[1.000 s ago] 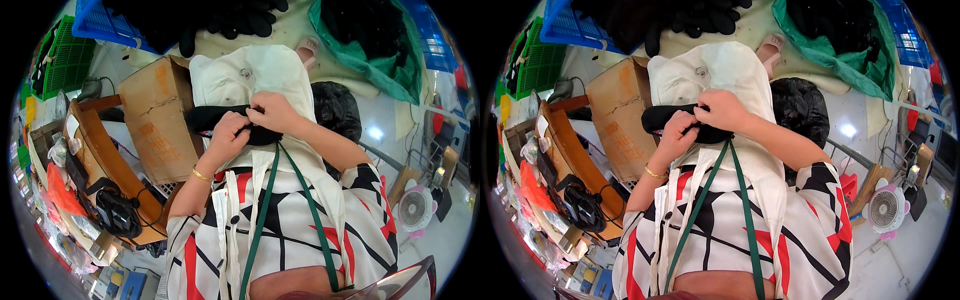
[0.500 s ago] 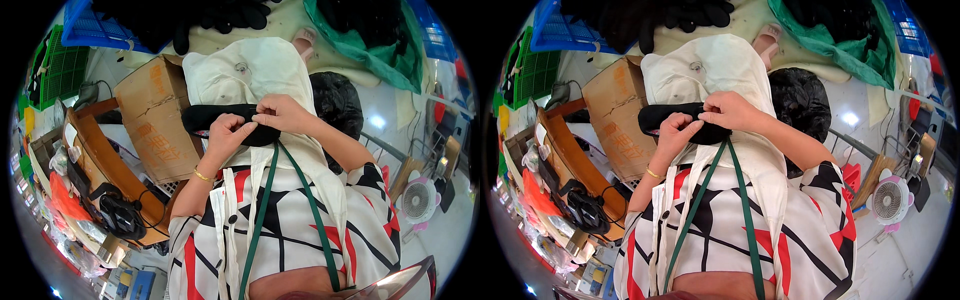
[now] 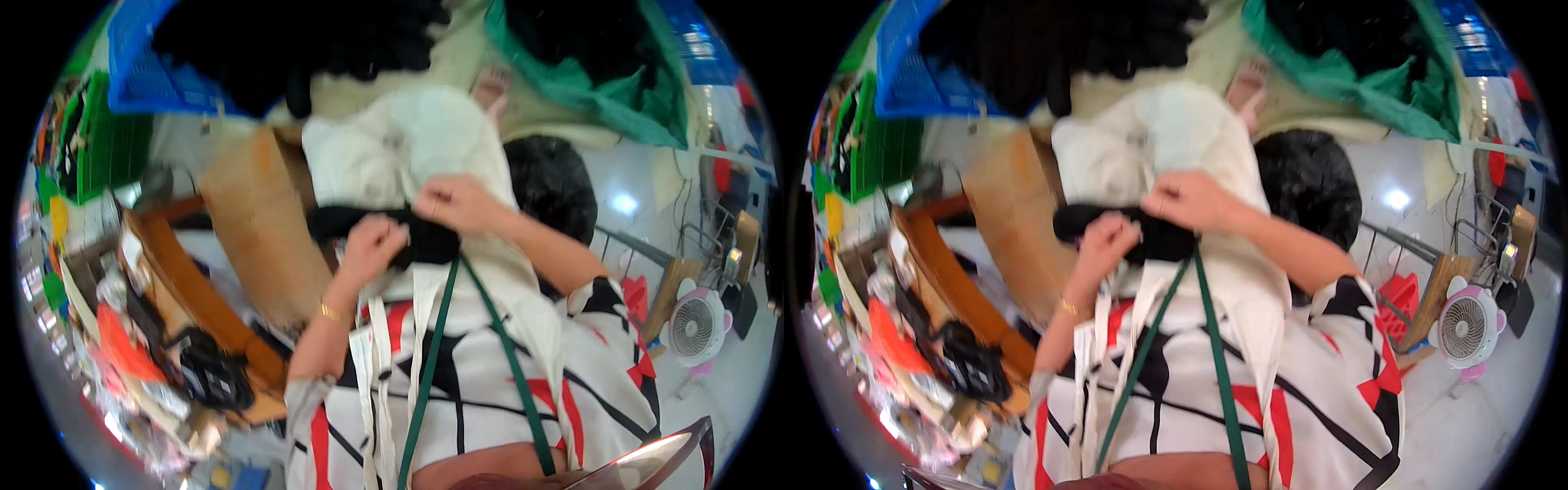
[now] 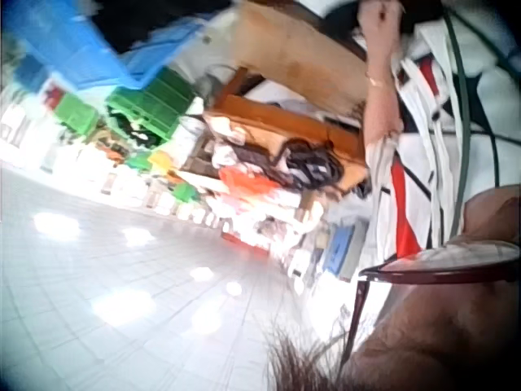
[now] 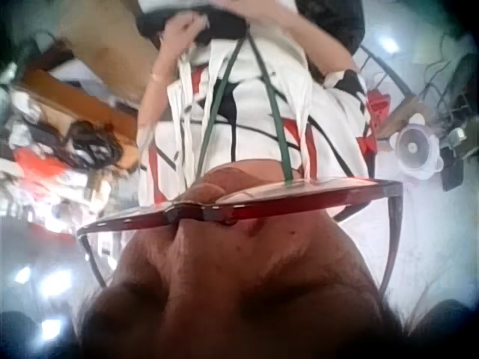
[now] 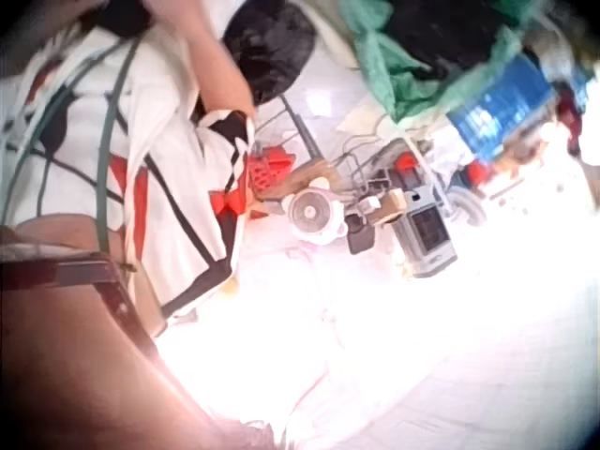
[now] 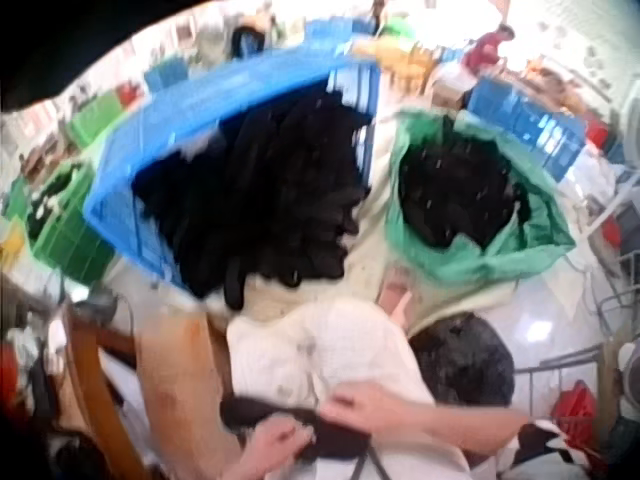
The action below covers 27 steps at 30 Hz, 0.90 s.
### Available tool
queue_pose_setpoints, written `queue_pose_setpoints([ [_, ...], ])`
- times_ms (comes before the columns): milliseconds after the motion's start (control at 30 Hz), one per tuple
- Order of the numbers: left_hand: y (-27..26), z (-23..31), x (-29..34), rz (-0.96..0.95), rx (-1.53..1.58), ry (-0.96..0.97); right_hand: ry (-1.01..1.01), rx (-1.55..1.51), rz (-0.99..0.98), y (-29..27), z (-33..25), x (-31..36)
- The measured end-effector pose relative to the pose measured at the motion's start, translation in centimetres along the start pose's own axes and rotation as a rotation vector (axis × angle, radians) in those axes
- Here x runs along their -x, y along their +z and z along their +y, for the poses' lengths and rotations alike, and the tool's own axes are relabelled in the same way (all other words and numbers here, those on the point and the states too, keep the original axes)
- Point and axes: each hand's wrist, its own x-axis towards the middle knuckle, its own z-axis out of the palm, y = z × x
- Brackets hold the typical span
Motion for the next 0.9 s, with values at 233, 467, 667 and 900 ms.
queue_pose_setpoints([
  [233,-0.6,0.6,0.5,-0.005,0.087,-0.055,-0.290,0.182,-0.087,1.3,-1.4,-1.7],
  [467,-0.4,0.5,0.0,0.024,0.129,-0.153,-0.341,0.100,0.426,4.4,-0.3,-0.6],
  [667,0.7,0.3,0.7,0.130,0.092,-0.073,-0.032,-0.319,0.485,6.7,2.3,-1.1],
  [900,0.2,0.0,0.7,0.088,0.139,-0.146,-0.149,-0.138,0.324,4.9,1.4,-1.2],
])
